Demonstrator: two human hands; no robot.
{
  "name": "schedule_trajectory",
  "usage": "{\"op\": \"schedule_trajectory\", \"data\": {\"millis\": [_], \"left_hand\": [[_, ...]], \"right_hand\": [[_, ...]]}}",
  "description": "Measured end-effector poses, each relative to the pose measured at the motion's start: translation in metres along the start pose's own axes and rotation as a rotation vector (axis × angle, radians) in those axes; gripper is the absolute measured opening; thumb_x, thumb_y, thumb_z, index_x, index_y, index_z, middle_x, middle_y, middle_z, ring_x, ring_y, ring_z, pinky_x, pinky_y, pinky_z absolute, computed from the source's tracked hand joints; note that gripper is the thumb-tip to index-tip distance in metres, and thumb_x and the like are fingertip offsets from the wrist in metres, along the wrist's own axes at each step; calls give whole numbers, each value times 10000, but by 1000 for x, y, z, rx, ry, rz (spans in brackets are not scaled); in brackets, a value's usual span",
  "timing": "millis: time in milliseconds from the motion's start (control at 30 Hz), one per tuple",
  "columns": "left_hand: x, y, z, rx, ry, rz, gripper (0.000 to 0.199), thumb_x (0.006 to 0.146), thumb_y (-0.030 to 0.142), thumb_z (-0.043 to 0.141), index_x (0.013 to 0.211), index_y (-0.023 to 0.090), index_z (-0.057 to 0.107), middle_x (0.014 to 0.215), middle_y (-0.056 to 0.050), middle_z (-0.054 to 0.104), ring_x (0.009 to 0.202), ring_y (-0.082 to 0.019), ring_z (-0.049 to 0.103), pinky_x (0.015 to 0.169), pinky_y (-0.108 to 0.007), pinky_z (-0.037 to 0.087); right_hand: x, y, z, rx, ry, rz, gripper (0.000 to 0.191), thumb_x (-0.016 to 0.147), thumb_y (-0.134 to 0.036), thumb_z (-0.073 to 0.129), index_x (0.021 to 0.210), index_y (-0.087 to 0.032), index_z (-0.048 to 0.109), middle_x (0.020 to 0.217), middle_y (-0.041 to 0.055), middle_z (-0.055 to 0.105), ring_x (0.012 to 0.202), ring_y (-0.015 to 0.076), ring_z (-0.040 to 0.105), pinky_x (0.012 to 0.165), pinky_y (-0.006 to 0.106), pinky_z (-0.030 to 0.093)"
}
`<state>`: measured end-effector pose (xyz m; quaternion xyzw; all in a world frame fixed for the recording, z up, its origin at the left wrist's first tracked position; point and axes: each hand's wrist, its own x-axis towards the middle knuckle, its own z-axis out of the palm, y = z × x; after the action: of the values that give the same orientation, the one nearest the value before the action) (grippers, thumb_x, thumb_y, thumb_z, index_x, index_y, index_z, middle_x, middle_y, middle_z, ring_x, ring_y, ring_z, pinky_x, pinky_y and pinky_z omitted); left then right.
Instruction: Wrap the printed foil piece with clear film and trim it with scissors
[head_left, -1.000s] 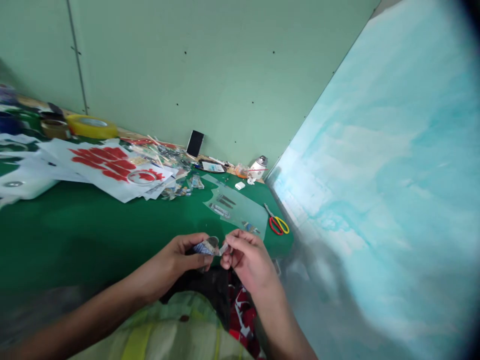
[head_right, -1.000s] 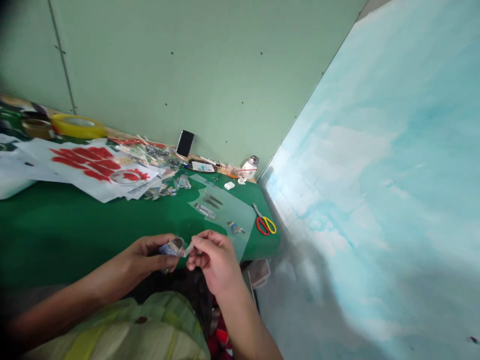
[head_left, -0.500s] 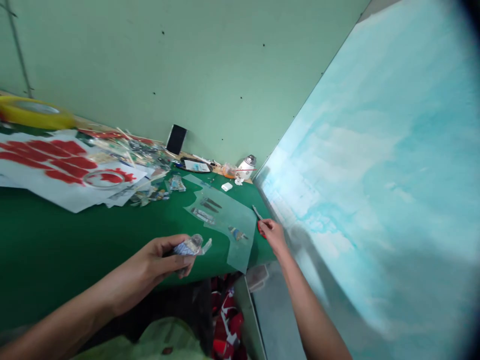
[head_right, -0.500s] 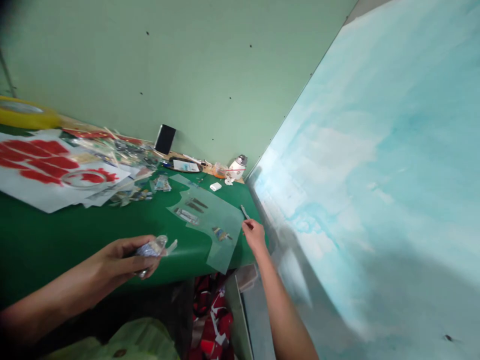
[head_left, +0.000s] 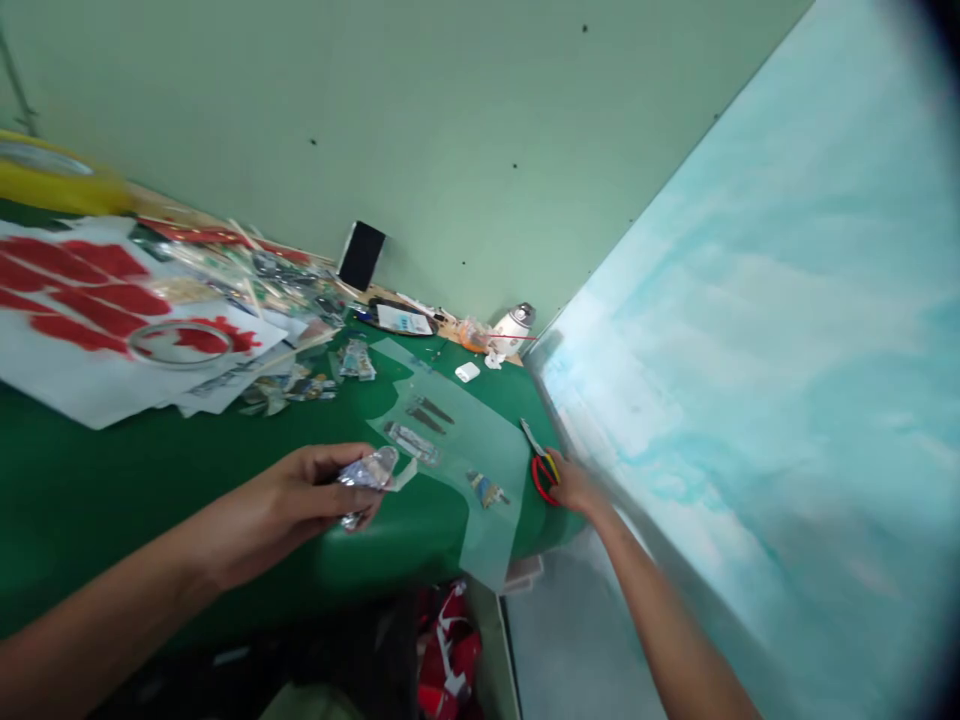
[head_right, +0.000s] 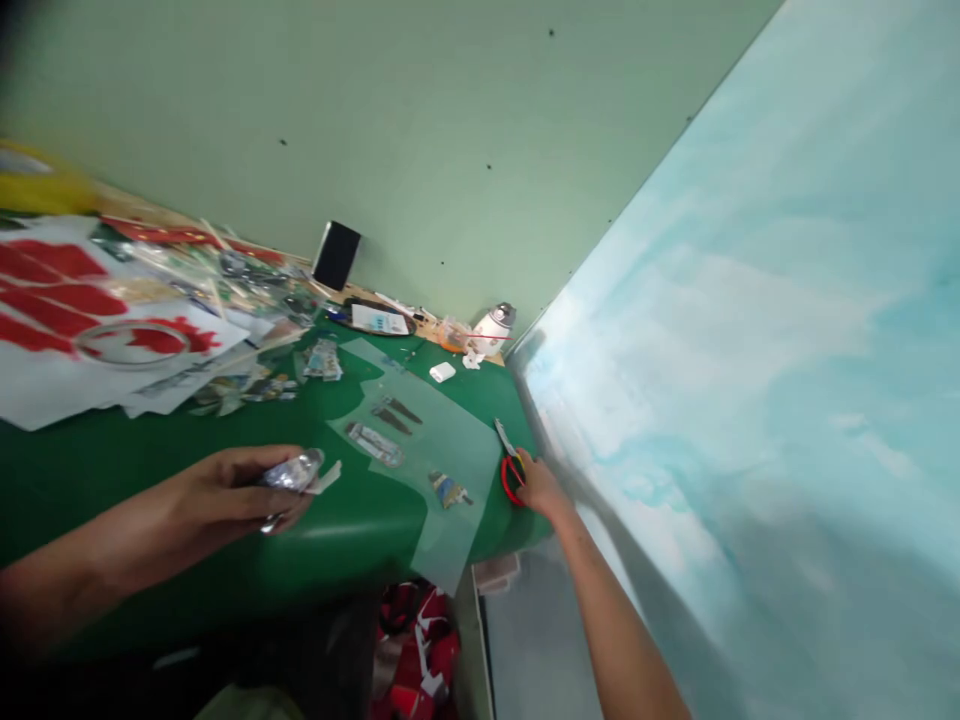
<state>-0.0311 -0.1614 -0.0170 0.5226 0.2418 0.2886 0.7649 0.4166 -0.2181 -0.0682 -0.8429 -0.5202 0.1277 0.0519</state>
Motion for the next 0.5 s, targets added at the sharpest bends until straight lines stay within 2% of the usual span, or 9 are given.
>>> {"op": "schedule_trajectory", "data": {"millis": [100,200,267,400,500], "left_hand": [[-1,9,4,-21,-13,22,86,767,256,706,747,174,687,661,16,554,628,-126,457,595,-237,374],[-3,10,4,-42,-31,32,75,794,240,674,776,171,698,656,20,546,627,-118,441,601,-237,357],[-4,9,3,-48,-44,29,77,810,236,663,790,172,701,653,21,543,627,-117,439,601,-234,353],[-5,4,1,-34,-27,32,98,783,263,708,755,176,676,655,9,546,626,-131,451,596,-243,366],[-9,2,4,-19,-33,25,133,765,295,736,747,183,665,666,2,558,634,-139,466,606,-249,378]], "right_hand": [[6,1,1,22,3,35,833,668,-48,642,1463,-199,446,1132,141,693,823,226,686,626,266,442],[0,8,-6,67,94,104,566,774,-153,589,1339,-184,573,988,131,731,822,253,692,646,299,465],[-11,13,-13,112,166,136,461,814,-216,561,1269,-164,620,903,138,733,820,283,688,663,335,481],[-49,8,-26,234,224,94,546,799,-257,545,1334,-149,564,781,84,706,736,265,670,629,338,513],[-88,-17,-28,388,224,-54,576,790,-289,548,1356,-185,548,831,56,695,713,226,659,651,322,545]]}}
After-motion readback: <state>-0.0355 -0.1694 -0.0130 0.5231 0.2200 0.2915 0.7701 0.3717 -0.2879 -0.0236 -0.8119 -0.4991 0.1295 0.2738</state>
